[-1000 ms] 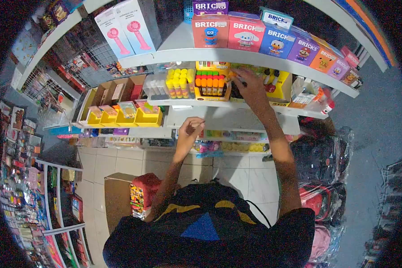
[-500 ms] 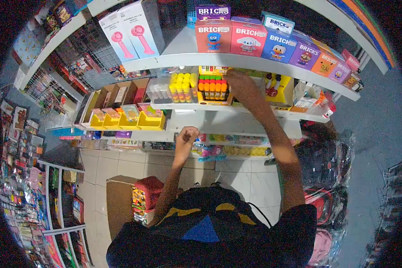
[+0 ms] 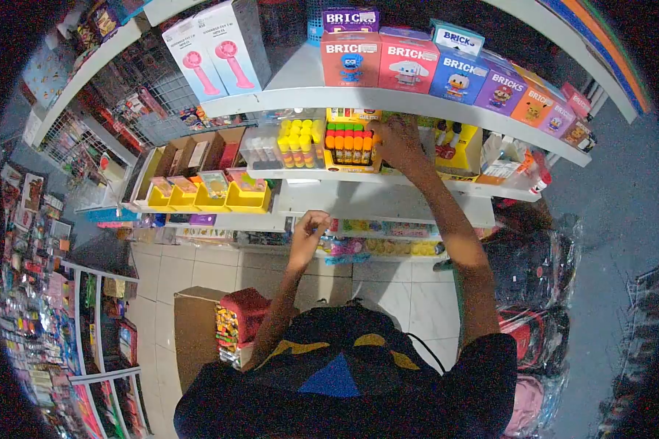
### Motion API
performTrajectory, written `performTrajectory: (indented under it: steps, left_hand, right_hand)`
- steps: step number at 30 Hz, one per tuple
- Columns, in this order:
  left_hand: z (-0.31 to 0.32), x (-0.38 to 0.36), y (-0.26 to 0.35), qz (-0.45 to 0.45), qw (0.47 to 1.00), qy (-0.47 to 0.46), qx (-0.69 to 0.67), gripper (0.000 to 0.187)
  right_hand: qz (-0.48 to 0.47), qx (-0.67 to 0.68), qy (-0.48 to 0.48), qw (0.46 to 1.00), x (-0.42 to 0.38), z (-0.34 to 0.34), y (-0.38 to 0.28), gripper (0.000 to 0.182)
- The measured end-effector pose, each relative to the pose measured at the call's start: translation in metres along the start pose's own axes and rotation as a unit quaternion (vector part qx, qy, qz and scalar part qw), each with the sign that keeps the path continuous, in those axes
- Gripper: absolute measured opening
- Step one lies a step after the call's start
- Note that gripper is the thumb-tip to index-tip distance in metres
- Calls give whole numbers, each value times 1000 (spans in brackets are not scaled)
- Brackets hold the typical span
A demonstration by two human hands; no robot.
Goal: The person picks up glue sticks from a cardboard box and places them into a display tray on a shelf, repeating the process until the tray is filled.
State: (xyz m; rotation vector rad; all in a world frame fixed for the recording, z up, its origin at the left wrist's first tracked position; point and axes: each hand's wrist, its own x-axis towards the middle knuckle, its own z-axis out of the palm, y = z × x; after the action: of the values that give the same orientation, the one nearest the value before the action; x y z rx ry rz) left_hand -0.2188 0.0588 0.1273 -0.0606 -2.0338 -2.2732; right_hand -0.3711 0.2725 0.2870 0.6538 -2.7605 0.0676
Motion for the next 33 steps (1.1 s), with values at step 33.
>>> performTrajectory:
  steps: [33]
  left_hand:
    - [-7, -14, -40, -8, 1000, 23, -5, 19]
  right_hand:
    - [-10, 75, -7, 997, 0, 20, 14, 19]
